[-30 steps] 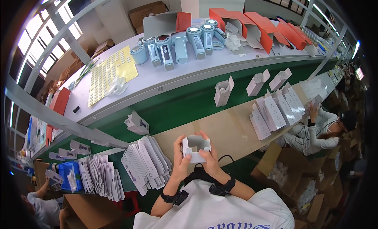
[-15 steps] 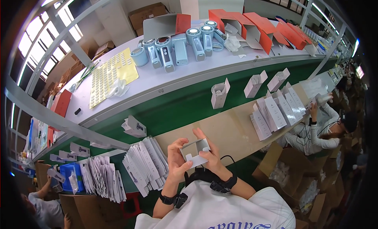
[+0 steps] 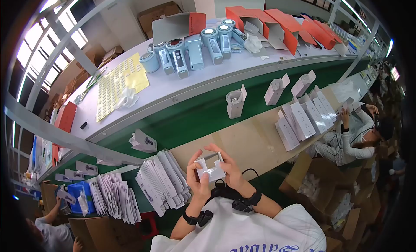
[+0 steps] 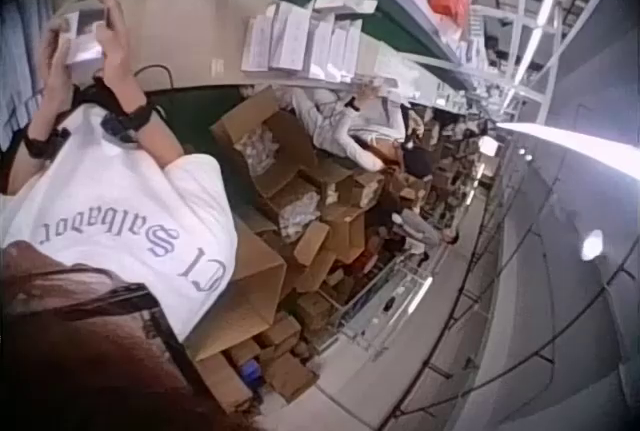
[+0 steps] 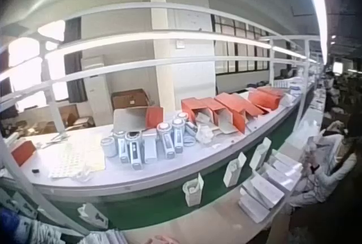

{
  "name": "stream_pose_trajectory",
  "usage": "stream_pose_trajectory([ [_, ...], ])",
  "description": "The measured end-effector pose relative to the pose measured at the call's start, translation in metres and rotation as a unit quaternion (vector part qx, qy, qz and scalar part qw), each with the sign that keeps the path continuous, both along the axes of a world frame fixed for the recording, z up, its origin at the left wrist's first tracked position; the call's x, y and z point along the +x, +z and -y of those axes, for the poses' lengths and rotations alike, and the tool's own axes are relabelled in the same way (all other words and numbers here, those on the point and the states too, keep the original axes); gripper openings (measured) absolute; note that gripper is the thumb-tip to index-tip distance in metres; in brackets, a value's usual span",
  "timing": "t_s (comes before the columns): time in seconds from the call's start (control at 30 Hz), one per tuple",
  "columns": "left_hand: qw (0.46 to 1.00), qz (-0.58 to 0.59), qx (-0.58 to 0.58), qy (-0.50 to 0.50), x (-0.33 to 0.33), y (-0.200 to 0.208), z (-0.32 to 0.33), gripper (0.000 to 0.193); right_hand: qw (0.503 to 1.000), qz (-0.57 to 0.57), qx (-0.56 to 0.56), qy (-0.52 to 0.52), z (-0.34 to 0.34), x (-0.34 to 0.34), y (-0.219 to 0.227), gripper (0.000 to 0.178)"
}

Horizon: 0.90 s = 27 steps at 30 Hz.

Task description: The person picks up a flat white box, folds it into shape, inserts a white paper manual, and places the assembled box onto a stack.

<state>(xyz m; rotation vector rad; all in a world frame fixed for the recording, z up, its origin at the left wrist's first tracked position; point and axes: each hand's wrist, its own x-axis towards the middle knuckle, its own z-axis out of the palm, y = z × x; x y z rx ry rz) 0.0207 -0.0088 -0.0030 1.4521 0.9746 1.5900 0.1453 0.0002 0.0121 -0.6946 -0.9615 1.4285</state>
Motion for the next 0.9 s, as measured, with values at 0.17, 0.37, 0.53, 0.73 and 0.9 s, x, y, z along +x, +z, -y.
stream_pose_trajectory([
  [0.17, 0.994, 0.079, -0.070, -0.012, -0.002, 0.007, -0.002, 0.020, 0.978, -0.179, -0.085, 0.065, -0.002, 0.003, 0.005, 0.051],
  [0.37, 0.996, 0.030, -0.086, -0.018, -0.001, 0.016, -0.007, 0.018, 0.997, 0.016, -0.078, 0.004, 0.000, -0.003, -0.004, 0.044],
  [0.53, 0.993, 0.053, -0.101, -0.042, -0.007, 0.004, -0.008, 0.020, 0.999, 0.033, -0.010, -0.001, -0.003, 0.000, -0.015, 0.040],
  [0.73, 0.985, 0.104, -0.121, -0.066, -0.009, 0.008, -0.012, 0.024, 0.999, -0.029, -0.043, 0.012, -0.001, 0.000, -0.002, 0.039],
  [0.9, 0.979, 0.131, -0.140, -0.065, -0.006, 0.006, -0.014, 0.030, 0.997, -0.016, -0.069, -0.012, -0.002, -0.001, -0.003, 0.040],
])
